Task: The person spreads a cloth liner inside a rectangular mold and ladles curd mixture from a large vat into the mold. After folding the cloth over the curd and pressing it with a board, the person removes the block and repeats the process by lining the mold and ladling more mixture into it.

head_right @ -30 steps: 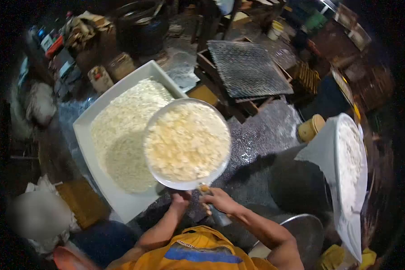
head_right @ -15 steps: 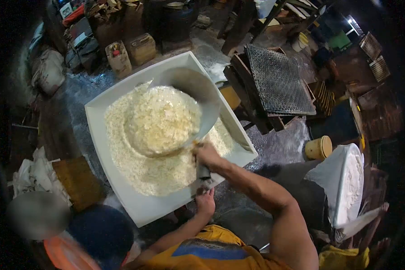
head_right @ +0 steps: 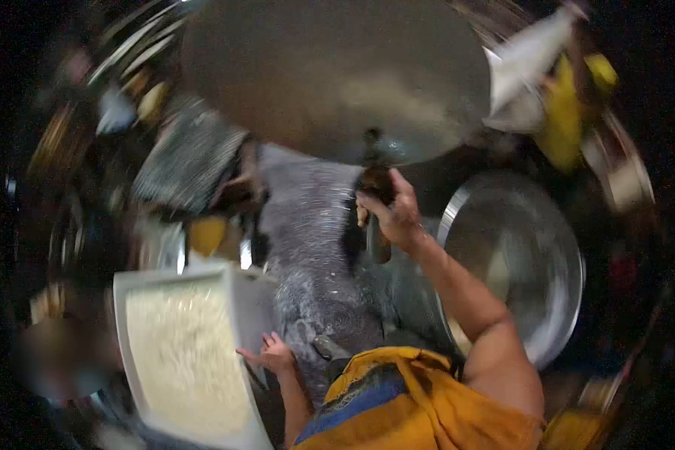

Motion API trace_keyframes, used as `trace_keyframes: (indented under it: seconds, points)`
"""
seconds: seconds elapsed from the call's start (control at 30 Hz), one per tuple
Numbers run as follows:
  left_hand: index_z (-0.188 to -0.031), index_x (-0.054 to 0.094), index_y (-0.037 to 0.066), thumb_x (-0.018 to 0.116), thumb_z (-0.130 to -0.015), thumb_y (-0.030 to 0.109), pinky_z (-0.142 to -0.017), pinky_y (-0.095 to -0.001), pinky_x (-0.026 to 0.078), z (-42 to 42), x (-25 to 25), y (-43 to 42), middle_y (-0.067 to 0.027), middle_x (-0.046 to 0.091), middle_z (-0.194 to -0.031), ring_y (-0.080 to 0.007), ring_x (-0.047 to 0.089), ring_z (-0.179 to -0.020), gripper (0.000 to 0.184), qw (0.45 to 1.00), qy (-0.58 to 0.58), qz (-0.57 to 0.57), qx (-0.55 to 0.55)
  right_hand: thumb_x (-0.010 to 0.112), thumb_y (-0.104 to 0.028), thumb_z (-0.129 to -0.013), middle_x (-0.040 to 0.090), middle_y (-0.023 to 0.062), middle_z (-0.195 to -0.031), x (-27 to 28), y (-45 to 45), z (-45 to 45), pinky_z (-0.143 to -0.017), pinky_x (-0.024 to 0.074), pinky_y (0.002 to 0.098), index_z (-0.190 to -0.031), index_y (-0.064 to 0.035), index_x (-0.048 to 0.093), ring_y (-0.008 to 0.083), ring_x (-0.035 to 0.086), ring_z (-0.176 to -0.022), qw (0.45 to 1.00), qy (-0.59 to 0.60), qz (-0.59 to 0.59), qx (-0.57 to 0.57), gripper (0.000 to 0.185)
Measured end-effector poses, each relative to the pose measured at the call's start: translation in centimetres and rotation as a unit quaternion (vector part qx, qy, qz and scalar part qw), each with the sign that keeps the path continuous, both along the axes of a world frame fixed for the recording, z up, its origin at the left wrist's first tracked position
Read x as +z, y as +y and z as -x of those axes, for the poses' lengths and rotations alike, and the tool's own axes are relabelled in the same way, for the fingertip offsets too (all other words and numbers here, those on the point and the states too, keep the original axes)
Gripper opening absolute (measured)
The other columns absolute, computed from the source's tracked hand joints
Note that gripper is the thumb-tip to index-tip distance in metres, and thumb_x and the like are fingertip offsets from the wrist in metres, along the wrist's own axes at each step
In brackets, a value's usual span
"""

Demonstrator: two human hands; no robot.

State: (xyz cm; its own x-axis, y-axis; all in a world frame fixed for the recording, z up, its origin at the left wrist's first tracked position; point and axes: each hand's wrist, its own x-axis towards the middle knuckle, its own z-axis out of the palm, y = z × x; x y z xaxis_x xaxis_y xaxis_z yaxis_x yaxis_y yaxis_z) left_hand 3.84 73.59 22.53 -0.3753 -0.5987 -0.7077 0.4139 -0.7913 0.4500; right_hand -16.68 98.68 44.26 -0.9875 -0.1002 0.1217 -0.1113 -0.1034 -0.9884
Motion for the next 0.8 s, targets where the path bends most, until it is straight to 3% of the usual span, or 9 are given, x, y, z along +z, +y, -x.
trace_keyframes:
  seconds: [0.13,0.23,0.27,0.33,0.5,0.53,0.63,0.73,0.8]
  points:
    - [-0.147,0.007,0.006,0.061,-0.086,0.043,-0.113,-0.0459,0.021,4.4,0.4,7.2,-0.0224,0.013,-0.15,-0.0355,0.018,-0.139,0.089,0.92,-0.04,0.151,-0.359,0.061,-0.009,-0.088,0.053,0.0062,-0.071,-10.2,19.2,-5.8,-0.046,0.0462,0.0297,-0.102,-0.0037,0.045,0.0134,0.054,-0.055,0.967,-0.201,0.037,-0.151,0.022]
    - [-0.146,0.015,0.005,0.059,-0.09,0.031,-0.107,-0.0449,0.032,8.6,-2.2,13.6,-0.0213,0.017,-0.149,-0.0353,0.029,-0.135,0.076,0.78,-0.04,0.236,-0.578,0.061,-0.007,-0.085,0.051,0.0057,-0.063,-17.3,24.7,-9.8,-0.041,0.0468,0.0315,-0.088,-0.0018,0.046,0.0137,0.051,-0.049,0.881,-0.29,0.191,-0.321,0.017]
    - [-0.146,0.017,0.005,0.058,-0.09,0.028,-0.105,-0.0447,0.035,10.1,-1.7,17.3,-0.021,0.018,-0.149,-0.0354,0.032,-0.132,0.073,0.727,-0.051,0.256,-0.635,0.06,-0.008,-0.086,0.049,0.0045,-0.062,-23.1,26.9,-11.2,-0.043,0.0471,0.0324,-0.103,-0.0055,0.045,0.0155,0.052,-0.048,0.835,-0.35,0.267,-0.329,0.023]
    - [-0.145,0.019,0.005,0.057,-0.091,0.023,-0.103,-0.0449,0.038,11.2,-2.1,23.8,-0.0207,0.022,-0.148,-0.0338,0.038,-0.129,0.069,0.617,-0.054,0.322,-0.716,0.054,-0.003,-0.084,0.053,0.0084,-0.057,-29.6,29.6,-13.3,-0.041,0.0467,0.0361,-0.081,-0.0013,0.05,0.0197,0.052,-0.042,0.77,-0.356,0.306,-0.432,0.006]
    - [-0.146,0.009,-0.001,0.062,-0.089,0.026,-0.096,-0.0368,0.04,14.3,-1.5,37.9,-0.0209,0.035,-0.136,-0.0277,0.044,-0.116,0.082,0.353,-0.046,0.511,-0.782,0.055,-0.011,-0.084,0.062,0.0112,-0.072,-49.8,32.4,-17.2,-0.059,0.0525,0.036,-0.087,-0.0031,0.057,0.0215,0.063,-0.066,0.359,-0.421,0.628,-0.548,0.009]
    - [-0.138,0.022,-0.003,0.065,-0.087,0.025,-0.09,-0.0369,0.044,12.9,-3.4,41.7,-0.0209,0.042,-0.127,-0.0266,0.047,-0.108,0.072,0.405,-0.063,0.526,-0.746,0.055,-0.012,-0.084,0.062,0.0111,-0.073,-52.4,33.6,-18.5,-0.059,0.0526,0.0361,-0.088,-0.0033,0.057,0.0216,0.062,-0.067,0.272,-0.399,0.672,-0.562,0.009]
    - [-0.139,0.024,-0.002,0.067,-0.085,0.038,-0.087,-0.0432,0.047,13.3,-6.0,41.9,-0.0222,0.035,-0.138,-0.03,0.049,-0.11,0.08,0.313,-0.202,0.661,-0.651,0.056,-0.014,-0.085,0.061,0.011,-0.076,-57.2,37.1,-21.1,-0.058,0.0528,0.0364,-0.09,-0.0039,0.057,0.0221,0.061,-0.068,0.115,-0.327,0.713,-0.61,0.011]
    - [-0.123,0.034,0.0,0.062,-0.09,0.021,-0.071,-0.0425,0.05,12.9,-6.4,42.4,-0.0208,0.054,-0.11,-0.0275,0.053,-0.086,0.048,0.358,-0.165,0.642,-0.658,0.056,-0.015,-0.087,0.06,0.0109,-0.079,-61.4,41.3,-22.7,-0.058,0.053,0.0367,-0.093,-0.0045,0.057,0.0226,0.06,-0.07,0.059,-0.275,0.708,-0.648,0.012]
    - [-0.127,0.033,0.003,0.062,-0.089,0.019,-0.073,-0.0431,0.051,13.2,-7.1,40.6,-0.0206,0.052,-0.114,-0.0275,0.053,-0.086,0.05,0.342,-0.205,0.676,-0.62,0.057,-0.016,-0.087,0.06,0.0109,-0.081,-63.4,44.4,-23.8,-0.057,0.0531,0.0369,-0.094,-0.0049,0.056,0.0229,0.06,-0.071,0.063,-0.265,0.696,-0.664,0.013]
